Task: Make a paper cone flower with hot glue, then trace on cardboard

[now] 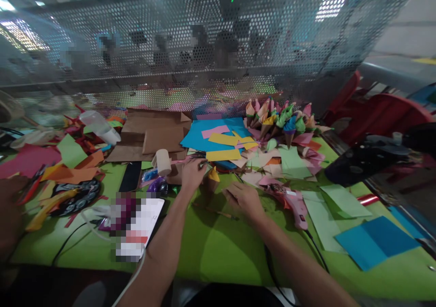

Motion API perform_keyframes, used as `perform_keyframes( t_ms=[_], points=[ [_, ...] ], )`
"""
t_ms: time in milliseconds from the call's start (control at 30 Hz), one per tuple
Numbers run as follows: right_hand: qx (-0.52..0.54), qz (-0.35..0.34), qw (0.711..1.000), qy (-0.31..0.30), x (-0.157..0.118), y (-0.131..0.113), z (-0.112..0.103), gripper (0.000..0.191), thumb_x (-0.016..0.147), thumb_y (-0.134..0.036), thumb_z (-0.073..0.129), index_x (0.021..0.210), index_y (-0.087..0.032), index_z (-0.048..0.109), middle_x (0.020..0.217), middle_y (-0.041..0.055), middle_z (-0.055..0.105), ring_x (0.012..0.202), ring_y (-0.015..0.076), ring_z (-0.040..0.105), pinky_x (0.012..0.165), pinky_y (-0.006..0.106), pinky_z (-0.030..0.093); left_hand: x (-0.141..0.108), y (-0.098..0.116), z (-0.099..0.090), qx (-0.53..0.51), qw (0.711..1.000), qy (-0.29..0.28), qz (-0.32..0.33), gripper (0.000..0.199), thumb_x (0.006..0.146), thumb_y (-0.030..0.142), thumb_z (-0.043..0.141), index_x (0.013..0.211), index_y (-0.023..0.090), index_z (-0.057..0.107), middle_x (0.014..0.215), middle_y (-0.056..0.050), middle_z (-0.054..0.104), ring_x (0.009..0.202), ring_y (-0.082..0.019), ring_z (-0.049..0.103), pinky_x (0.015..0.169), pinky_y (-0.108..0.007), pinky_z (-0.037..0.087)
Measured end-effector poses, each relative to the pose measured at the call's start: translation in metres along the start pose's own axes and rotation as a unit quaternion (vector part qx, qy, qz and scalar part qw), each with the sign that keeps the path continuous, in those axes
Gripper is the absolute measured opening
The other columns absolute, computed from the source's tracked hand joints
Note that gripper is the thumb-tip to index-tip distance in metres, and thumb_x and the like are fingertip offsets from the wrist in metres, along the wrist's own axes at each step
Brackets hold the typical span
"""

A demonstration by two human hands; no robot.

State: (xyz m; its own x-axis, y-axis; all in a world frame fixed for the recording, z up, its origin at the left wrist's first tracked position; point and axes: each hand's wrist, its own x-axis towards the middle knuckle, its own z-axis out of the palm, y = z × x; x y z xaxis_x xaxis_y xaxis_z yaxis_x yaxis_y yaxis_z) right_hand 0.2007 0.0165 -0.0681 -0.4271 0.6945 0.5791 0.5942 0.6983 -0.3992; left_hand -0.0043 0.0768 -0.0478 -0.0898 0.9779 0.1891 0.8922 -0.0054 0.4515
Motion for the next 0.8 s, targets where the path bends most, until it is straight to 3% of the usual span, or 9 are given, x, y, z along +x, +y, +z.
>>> perform_keyframes(
  t_ms=[800],
  points=[
    [0.015,0.014,1.000,-0.014,-0.0011,0.0015,0.0005,0.035,0.101,-0.028,0.045,0.074,-0.020,0.065,0.068,0.0046,0.063,0.061,0.0150,0.056,0.058,0.025,0.038,-0.0002,-0.0003,0.0007,0.005,1.000,0.005,0.001,0.024,0.092,0.024,0.059,0.111,0.024,0.074,0.118,-0.006,0.075,0.119,-0.025,0.062,0.105,-0.040,0.044]
  ],
)
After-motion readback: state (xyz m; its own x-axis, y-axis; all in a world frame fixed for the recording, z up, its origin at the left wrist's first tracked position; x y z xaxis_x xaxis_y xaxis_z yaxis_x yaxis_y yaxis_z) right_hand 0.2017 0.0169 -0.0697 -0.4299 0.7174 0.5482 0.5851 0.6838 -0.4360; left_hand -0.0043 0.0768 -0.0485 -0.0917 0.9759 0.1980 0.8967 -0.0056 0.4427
